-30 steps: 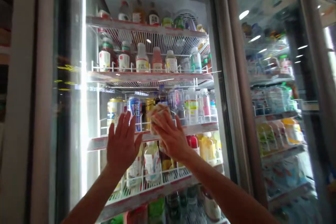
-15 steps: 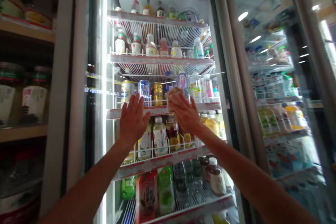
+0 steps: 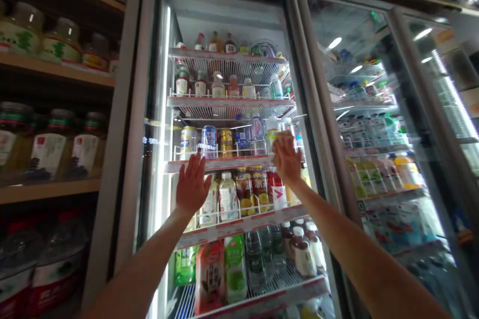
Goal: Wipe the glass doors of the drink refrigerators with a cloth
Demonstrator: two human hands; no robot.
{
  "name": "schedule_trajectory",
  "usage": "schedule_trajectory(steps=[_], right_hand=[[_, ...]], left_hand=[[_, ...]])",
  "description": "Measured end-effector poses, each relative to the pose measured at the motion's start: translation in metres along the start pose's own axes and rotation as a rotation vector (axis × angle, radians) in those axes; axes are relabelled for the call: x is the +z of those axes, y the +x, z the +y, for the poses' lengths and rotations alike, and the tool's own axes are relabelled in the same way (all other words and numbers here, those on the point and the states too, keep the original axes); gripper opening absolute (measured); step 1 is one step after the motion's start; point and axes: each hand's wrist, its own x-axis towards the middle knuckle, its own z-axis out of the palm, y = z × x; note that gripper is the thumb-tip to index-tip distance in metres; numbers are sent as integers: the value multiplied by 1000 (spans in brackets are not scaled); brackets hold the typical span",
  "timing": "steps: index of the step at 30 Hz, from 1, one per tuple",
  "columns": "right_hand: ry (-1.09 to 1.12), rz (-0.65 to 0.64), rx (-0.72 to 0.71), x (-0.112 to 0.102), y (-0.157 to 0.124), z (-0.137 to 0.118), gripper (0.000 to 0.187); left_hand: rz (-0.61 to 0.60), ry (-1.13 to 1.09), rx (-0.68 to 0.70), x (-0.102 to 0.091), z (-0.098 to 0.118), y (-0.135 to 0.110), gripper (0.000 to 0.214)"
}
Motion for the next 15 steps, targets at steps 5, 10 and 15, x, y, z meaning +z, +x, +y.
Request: schedule_trajectory(steps=[5, 10, 15], right_hand=[[25, 30, -39, 7, -3, -9, 52], [103, -145, -616, 14, -22, -56, 56], [79, 74, -39, 9, 12, -13, 51]], left_hand=[[8, -7, -18, -1, 4, 1, 57], [4, -38, -50, -2, 6, 1, 56], [12, -8, -52, -2, 8, 1, 55]])
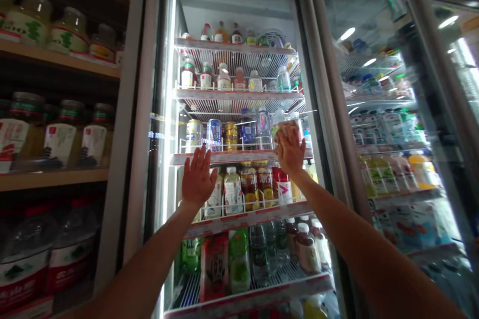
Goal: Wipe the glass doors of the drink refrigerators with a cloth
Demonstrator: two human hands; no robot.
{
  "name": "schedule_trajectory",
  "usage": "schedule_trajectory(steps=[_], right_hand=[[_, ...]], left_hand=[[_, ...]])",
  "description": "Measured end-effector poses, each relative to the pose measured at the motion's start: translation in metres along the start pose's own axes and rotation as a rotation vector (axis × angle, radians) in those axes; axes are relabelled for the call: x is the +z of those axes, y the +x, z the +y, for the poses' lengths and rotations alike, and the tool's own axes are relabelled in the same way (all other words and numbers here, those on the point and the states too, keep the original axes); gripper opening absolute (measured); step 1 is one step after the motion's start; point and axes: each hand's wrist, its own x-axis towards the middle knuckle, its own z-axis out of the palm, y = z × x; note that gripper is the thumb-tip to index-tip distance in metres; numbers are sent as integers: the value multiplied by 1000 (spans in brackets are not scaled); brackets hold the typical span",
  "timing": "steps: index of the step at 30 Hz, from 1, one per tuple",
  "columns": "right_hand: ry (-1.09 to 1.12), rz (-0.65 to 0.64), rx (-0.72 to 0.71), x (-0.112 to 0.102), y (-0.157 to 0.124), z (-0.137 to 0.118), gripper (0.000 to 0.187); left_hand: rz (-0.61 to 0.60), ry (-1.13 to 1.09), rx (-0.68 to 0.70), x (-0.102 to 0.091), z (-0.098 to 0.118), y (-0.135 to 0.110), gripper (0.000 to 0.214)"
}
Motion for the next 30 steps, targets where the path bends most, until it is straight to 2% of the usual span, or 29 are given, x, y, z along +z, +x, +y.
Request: schedule_trajectory(steps=[1, 2, 3, 6, 7, 8, 9, 10, 12, 14, 15, 16, 19, 21, 22, 23, 26, 28, 30], right_hand=[[-2, 35, 64, 1, 3, 0, 51], [1, 37, 51, 3, 4, -5, 52], [8, 4, -33, 5, 1, -15, 53], [40, -195, -471, 7, -15, -43, 55], [42, -239, -555, 6, -19, -45, 55], [37, -257, -572, 3, -21, -41, 55], [25, -242, -516, 0, -21, -31, 53], [9, -198, -399, -3, -19, -19, 52], [-18, -74, -93, -6, -14, 7, 49], [-20, 16, 102, -4, -11, 15, 48], [-12, 22, 106, -2, -12, 10, 48], [3, -1, 44, 0, -14, 0, 48], [76, -205, -363, 3, -28, -38, 50], [112, -309, -537, -1, -32, -44, 51], [116, -311, -533, -3, -31, -38, 50], [104, -267, -443, -5, -27, -26, 49], [30, -35, 32, -4, -16, 10, 48], [20, -15, 62, -1, -16, 13, 49], [55, -112, -158, 0, -27, -5, 50]], left_hand=[[0, 4, -1, 0, 0, 0, 55], [1, 6, -3, 0, 0, 0, 55], [1, 6, -4, 0, 0, 0, 54], [-7, -9, -3, -1, 0, 0, 54], [-11, -17, -2, -1, -1, 0, 55], [-16, -24, -2, -2, -1, 0, 55], [-21, -32, -5, -2, -1, 0, 56], [-28, -38, -8, -2, -1, 1, 56], [-39, -45, -14, -3, -1, 1, 56], [-50, -40, -17, -3, -1, 1, 55], [-55, -33, -18, -3, 0, 1, 55], [-61, -25, -21, -4, 0, 1, 55], [-93, -11, -31, -5, 2, 1, 55], [-120, -7, -40, -6, 3, 1, 55], [-134, -4, -47, -6, 4, 1, 55], [-148, 3, -57, -7, 5, 1, 55], [-182, 40, -92, -8, 10, 1, 55], [-197, 55, -105, -10, 14, 1, 54], [-205, 53, -120, -10, 17, -1, 53]])
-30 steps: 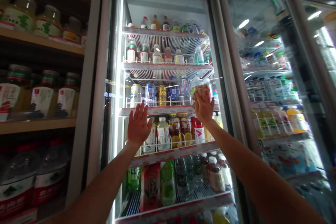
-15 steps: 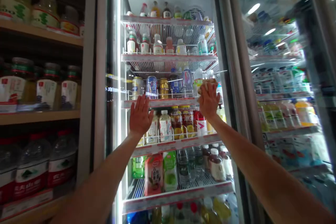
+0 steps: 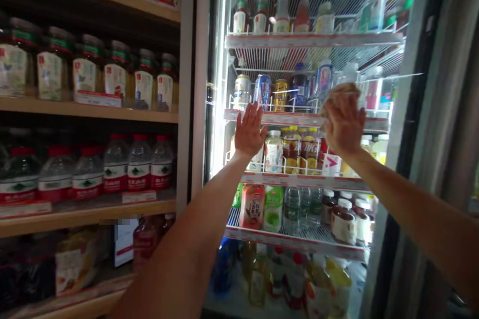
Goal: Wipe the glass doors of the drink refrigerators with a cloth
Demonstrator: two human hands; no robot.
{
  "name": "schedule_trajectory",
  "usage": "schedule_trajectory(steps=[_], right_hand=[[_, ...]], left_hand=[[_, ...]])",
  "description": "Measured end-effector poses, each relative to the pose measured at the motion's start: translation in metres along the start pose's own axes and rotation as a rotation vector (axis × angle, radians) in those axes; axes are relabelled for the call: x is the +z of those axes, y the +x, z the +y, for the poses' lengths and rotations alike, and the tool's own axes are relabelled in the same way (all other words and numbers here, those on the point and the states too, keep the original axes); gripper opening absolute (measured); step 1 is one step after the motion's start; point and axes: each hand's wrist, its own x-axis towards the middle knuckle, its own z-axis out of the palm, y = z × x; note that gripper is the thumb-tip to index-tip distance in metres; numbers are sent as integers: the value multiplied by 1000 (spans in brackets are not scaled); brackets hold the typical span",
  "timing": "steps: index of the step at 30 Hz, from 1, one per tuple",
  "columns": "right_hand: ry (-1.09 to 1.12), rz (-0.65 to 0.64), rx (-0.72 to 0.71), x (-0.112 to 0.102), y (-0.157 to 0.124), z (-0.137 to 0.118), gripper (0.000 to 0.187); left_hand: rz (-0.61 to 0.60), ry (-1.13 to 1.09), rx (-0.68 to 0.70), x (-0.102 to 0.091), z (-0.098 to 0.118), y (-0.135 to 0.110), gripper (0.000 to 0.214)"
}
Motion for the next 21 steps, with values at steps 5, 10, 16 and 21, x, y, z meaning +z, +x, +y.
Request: schedule_trajectory(steps=[5, 10, 16, 21], right_hand=[[77, -216, -385, 5, -15, -39, 48], [-12, 37, 73, 7, 0, -26, 50], [62, -168, -316, 9, -3, -59, 48], [25, -42, -40, 2, 23, -26, 46]], left_hand=[[-5, -28, -23, 3, 2, -14, 52], [-37, -41, 36, 4, -4, -23, 53], [-43, 4, 54, 2, -10, -22, 52], [19, -16, 79, 5, -16, -22, 52]])
